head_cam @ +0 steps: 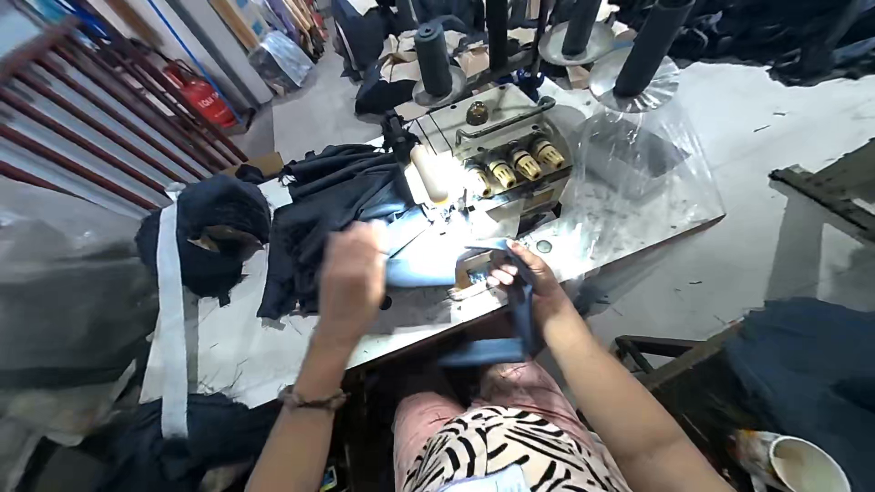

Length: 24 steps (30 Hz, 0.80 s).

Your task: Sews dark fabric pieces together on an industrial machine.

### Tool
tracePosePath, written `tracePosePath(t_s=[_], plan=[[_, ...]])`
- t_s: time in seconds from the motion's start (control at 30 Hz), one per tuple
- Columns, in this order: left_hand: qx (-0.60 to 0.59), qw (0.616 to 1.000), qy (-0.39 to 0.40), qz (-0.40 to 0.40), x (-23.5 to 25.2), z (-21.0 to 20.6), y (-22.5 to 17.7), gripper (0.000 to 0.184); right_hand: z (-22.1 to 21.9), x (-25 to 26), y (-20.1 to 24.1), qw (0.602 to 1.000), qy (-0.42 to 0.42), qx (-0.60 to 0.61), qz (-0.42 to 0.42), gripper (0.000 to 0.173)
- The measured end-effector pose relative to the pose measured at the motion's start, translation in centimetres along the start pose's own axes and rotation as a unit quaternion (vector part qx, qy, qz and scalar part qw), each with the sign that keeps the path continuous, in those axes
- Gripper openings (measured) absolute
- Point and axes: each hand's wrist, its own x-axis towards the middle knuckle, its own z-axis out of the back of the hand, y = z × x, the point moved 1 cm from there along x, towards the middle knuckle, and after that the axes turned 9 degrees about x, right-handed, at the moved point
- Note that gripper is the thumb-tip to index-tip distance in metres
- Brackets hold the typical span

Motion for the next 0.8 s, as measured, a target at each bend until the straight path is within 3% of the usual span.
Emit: tracePosePath(t_s=[0.1,0.27,0.43,0.57,0.8], plan=[[-0.051,0.993,0.026,-0.1,-1.1,-3.3,-3.7,0.036,0.9,0.3,0.3,0.998,-0.003,0.065,-0.007,0.029],[-0.078,0.986,0.011,-0.149,-1.5,-4.9,-2.6,0.046,0.1,1.4,1.3,0.997,-0.022,0.079,0.005,0.034],[-0.086,0.986,0.06,-0.128,-0.2,-4.3,-2.7,0.047,-0.4,2.8,1.1,0.994,0.01,0.107,0.028,0.033],[-0.094,0.986,0.072,-0.114,0.6,-4.0,-3.1,0.046,-0.7,3.0,0.9,0.993,-0.021,0.102,0.055,0.036],[-0.08,0.983,0.116,-0.114,2.6,-4.1,-2.1,0.052,-0.5,2.7,1.0,0.995,-0.049,0.082,0.029,0.036]])
